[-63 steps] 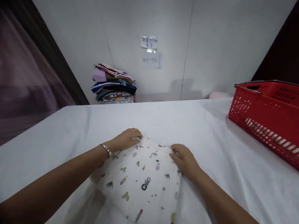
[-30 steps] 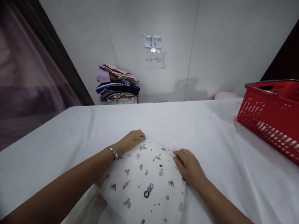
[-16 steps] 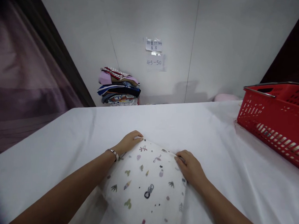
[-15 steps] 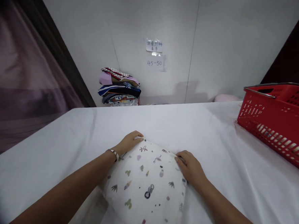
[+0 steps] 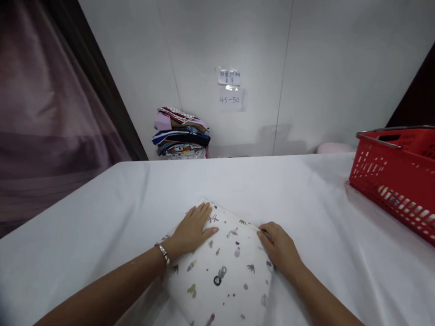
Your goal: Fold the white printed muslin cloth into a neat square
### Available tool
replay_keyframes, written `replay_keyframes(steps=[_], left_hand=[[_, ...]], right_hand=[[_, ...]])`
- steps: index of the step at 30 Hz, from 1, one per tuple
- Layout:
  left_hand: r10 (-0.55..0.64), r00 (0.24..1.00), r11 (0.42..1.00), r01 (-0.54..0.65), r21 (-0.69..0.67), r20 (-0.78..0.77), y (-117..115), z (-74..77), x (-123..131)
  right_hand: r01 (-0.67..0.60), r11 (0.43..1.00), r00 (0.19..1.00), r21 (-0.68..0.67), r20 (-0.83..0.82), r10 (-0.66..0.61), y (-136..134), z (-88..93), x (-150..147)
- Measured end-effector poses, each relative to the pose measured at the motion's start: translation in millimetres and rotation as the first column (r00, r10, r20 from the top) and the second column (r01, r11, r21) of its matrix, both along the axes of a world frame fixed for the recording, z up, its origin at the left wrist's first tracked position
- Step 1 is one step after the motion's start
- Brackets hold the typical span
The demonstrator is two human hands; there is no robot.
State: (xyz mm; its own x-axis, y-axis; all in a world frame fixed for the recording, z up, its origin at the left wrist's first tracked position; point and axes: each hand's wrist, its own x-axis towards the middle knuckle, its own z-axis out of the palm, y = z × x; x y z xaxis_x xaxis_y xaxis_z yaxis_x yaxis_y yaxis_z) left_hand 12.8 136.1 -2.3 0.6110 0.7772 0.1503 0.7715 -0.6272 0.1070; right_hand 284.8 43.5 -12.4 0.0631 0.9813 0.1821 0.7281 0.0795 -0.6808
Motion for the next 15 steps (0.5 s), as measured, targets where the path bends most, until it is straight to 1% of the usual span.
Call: replay_keyframes(steps=[2,5,7,9,10,12,14,15], left_hand=[[-0.006,1.000,1.000,0.006,0.024,0.002,2,-5.7,-1],[-0.007,1.000,0.999,0.007,0.038,0.010,3,-7.2,-1],[-0.003,1.000,0.999,0.002,0.042,0.011,3,-5.7,-1],[-0.004,1.000,0.999,0.003,0.049,0.007,1,-3.9,0],[-0.007,1.000,0.999,0.006,0.054,0.004,0,-3.2,1],[-0.012,1.000,0.998,0.012,0.067,0.000,-1,-2.4,1],[-0.009,1.000,0.997,0.009,0.082,0.003,-2,-2.2,1],[-0.006,1.000,0.996,0.006,0.084,0.006,-3,-2.3,1]], right_hand=[[-0.006,1.000,1.000,0.006,0.014,0.005,1,-1.3,2],[-0.032,0.999,0.995,0.036,0.092,0.029,1,-2.6,5],[-0.039,0.994,0.987,0.106,0.161,0.021,0,0.9,2],[-0.079,0.977,0.976,0.199,0.214,0.035,-2,10.3,-7],[-0.126,0.965,0.969,0.229,0.239,0.070,-3,16.8,-14],[-0.279,0.936,0.931,0.216,0.298,0.210,-3,30.6,-32],[-0.427,0.894,0.865,0.131,0.347,0.362,3,39.8,-49],[-0.467,0.881,0.837,0.082,0.364,0.410,7,41.0,-56]])
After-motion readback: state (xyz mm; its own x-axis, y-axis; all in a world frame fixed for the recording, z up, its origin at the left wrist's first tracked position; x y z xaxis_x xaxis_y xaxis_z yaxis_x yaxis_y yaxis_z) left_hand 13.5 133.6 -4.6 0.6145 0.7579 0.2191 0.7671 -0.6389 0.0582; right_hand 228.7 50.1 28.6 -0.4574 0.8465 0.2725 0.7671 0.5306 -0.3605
